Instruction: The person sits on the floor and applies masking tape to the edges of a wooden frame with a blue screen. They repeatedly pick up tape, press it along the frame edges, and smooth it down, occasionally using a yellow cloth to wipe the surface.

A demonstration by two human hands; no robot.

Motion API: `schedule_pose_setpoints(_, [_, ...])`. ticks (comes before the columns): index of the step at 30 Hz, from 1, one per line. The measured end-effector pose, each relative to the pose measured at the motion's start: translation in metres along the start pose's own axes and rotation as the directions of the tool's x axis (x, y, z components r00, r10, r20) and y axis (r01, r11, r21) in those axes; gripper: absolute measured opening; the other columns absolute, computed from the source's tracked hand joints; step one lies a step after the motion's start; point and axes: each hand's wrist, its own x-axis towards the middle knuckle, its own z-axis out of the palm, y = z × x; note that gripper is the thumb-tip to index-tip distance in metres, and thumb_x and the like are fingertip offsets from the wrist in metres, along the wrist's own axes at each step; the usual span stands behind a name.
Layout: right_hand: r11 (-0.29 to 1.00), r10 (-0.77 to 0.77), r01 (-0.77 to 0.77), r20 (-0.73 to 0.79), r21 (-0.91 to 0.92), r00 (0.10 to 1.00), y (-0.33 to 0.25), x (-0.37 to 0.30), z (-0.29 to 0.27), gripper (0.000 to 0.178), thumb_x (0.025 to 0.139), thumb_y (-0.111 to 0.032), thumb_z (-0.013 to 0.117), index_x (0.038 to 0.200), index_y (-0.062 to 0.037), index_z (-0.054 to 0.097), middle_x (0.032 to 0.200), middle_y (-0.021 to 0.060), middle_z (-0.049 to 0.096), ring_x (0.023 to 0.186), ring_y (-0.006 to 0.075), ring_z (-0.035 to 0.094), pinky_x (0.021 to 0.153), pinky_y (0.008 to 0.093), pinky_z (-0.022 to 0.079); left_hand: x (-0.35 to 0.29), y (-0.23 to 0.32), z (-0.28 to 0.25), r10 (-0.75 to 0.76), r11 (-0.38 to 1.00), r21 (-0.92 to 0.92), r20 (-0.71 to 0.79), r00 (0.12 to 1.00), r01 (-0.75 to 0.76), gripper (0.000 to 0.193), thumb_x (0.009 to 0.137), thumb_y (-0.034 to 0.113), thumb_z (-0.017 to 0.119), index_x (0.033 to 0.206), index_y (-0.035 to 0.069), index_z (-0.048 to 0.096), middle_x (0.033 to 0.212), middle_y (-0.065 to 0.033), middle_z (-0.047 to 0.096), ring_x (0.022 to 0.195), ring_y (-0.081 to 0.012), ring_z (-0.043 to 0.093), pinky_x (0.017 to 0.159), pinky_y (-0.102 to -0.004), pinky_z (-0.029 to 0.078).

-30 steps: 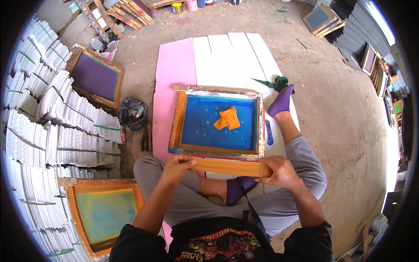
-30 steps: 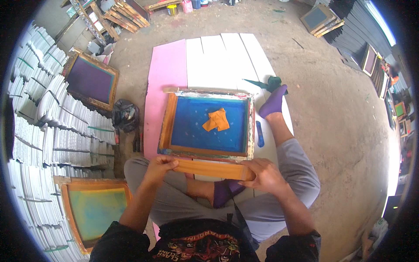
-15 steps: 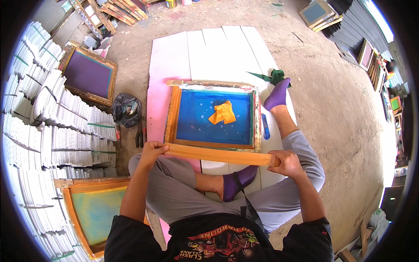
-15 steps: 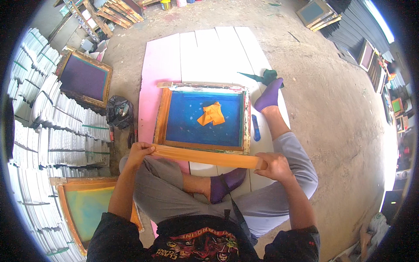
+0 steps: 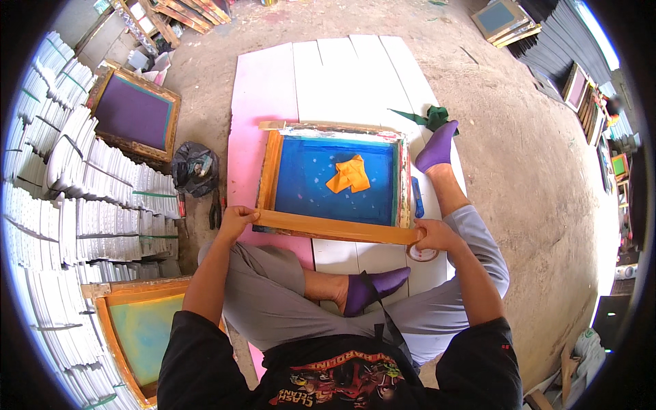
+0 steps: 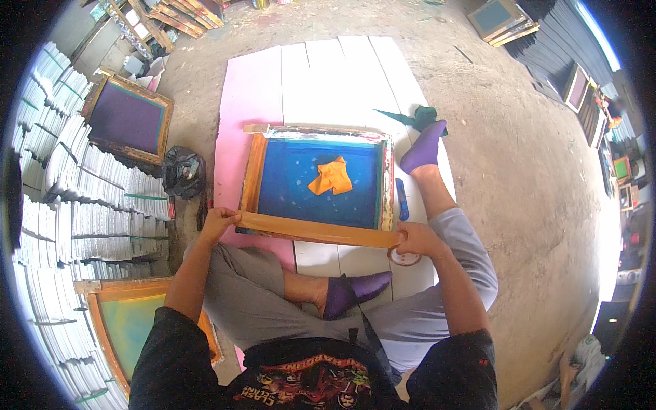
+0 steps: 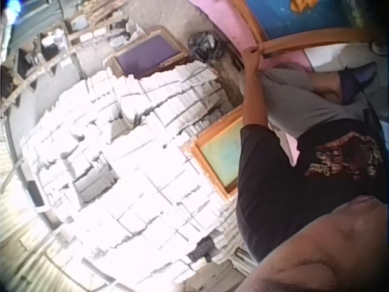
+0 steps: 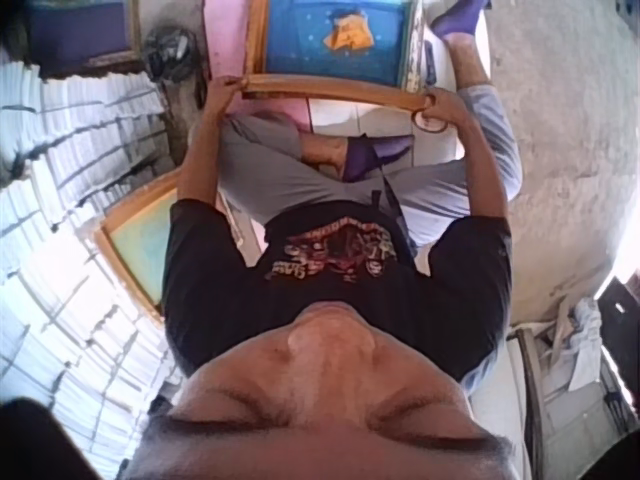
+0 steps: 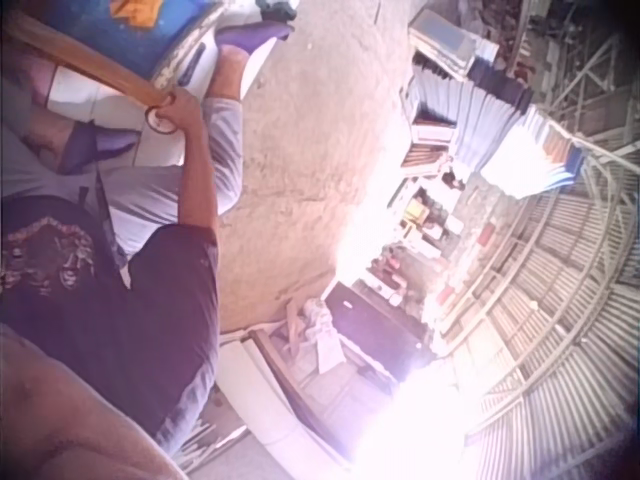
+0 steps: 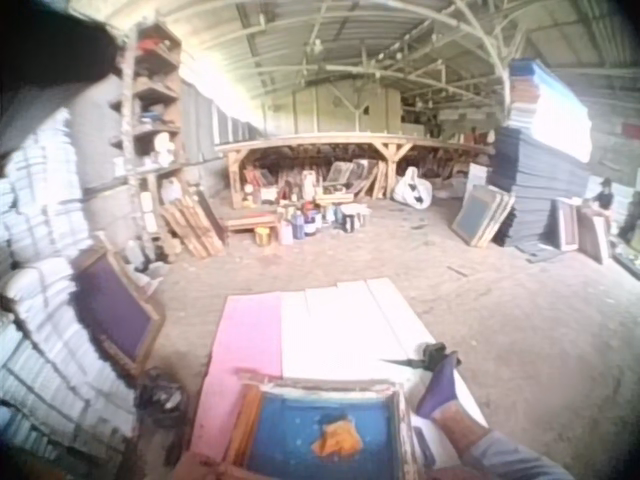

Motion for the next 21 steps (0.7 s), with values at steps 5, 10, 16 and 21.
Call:
schedule_pose_setpoints(5, [0.972, 0.048, -0.107, 0.268, 0.207, 0.962, 0.018, 0.042, -0.009, 0.051, 0.063, -0.017, 0.084, 0.108, -0.0011, 0.069, 0.089, 0.0072, 0.07, 0.079, 0.0198, 0.068, 0.07, 0.0333, 0.055, 0.006, -0.015, -0.008, -0.063, 0.996, -0.066, -0.007, 0.998, 0.063, 0.02, 0.093, 0.014, 0.079, 0.101, -0.004, 0.074, 0.091, -0.0075, 0.074, 0.084, -0.0137, 0.068, 0.08, -0.0282, 0.054])
schedule_pose_setpoints(10, [0.89, 0.089, -0.193, 0.258, 0.412, 0.962, 0.008, 0.054, -0.022, 0.045, 0.066, -0.01, 0.084, 0.107, -0.0005, 0.069, 0.087, 0.0032, 0.067, 0.074, 0.0135, 0.064, 0.063, 0.0289, 0.053, 0.003, -0.016, -0.01, -0.145, 0.954, -0.26, 0.036, 0.989, 0.149, 0.021, 0.094, 0.018, 0.079, 0.103, 0.0, 0.073, 0.095, -0.006, 0.074, 0.085, -0.0139, 0.068, 0.081, -0.0292, 0.056])
schedule_pose_setpoints(16, [0.86, 0.136, -0.203, 0.174, 0.468, 0.975, -0.011, 0.063, -0.04, 0.045, 0.069, -0.015, 0.086, 0.108, -0.0007, 0.07, 0.09, 0.0047, 0.067, 0.08, 0.0125, 0.063, 0.065, 0.0287, 0.053, 0.002, -0.006, -0.003, -0.164, 0.951, -0.271, -0.04, 0.986, 0.147, 0.022, 0.093, 0.019, 0.08, 0.101, 0.0, 0.074, 0.093, -0.0054, 0.074, 0.085, -0.0141, 0.068, 0.081, -0.0305, 0.055])
schedule_pose_setpoints(21, [0.997, -0.036, 0.039, -0.04, 0.073, 0.999, -0.014, 0.046, -0.05, 0.056, 0.067, -0.028, 0.091, 0.113, -0.0014, 0.073, 0.099, 0.0147, 0.074, 0.088, 0.0279, 0.072, 0.079, 0.0397, 0.057, -0.001, -0.011, -0.001, -0.018, 0.998, -0.061, -0.075, 0.997, 0.013, 0.025, 0.09, 0.016, 0.083, 0.1, -0.006, 0.077, 0.089, -0.0084, 0.076, 0.081, -0.0139, 0.068, 0.079, -0.0281, 0.054])
